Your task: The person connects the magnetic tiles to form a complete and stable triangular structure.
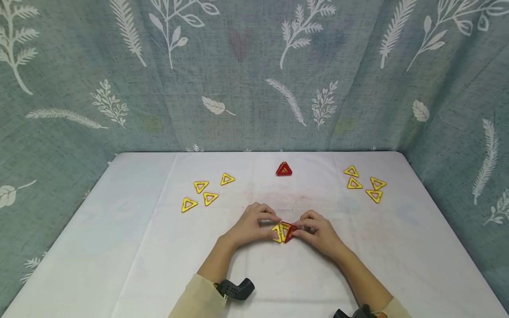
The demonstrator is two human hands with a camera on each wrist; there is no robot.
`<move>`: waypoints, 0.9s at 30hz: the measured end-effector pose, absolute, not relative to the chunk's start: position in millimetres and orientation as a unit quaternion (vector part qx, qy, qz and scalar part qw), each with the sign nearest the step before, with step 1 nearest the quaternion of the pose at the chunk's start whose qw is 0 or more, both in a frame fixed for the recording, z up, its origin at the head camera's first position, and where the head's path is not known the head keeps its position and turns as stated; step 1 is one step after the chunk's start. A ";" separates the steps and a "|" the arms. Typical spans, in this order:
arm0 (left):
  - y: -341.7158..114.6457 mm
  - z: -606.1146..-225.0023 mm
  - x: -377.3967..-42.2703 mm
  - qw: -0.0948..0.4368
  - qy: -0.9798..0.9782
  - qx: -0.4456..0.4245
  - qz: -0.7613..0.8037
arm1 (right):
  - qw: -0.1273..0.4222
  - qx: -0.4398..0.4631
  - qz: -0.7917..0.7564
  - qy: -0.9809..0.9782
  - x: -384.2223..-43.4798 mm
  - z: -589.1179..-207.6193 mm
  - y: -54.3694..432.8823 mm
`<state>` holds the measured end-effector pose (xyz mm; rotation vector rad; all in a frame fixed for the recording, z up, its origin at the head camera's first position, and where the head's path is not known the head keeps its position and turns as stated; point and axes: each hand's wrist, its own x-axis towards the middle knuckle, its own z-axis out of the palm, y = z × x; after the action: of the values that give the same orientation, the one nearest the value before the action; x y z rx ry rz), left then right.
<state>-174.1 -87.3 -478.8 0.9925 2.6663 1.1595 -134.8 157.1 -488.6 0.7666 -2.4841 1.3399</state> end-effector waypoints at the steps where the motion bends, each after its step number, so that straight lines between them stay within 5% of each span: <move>1: -88.5 -479.2 -174.2 0.033 0.868 0.321 0.379 | 0.114 0.250 0.458 -0.845 -134.8 -488.7 156.3; 16: -91.5 -482.8 -175.8 -0.044 0.897 0.274 0.343 | 0.145 0.158 0.443 -0.870 -133.9 -486.8 153.3; 27: -88.1 -483.3 -175.6 -0.046 0.887 0.244 0.390 | 0.156 0.174 0.452 -0.861 -135.2 -488.6 152.7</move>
<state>-175.6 -88.1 -483.3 0.7906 2.8700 1.2621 -135.2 152.7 -488.6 0.4979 -2.4655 1.2930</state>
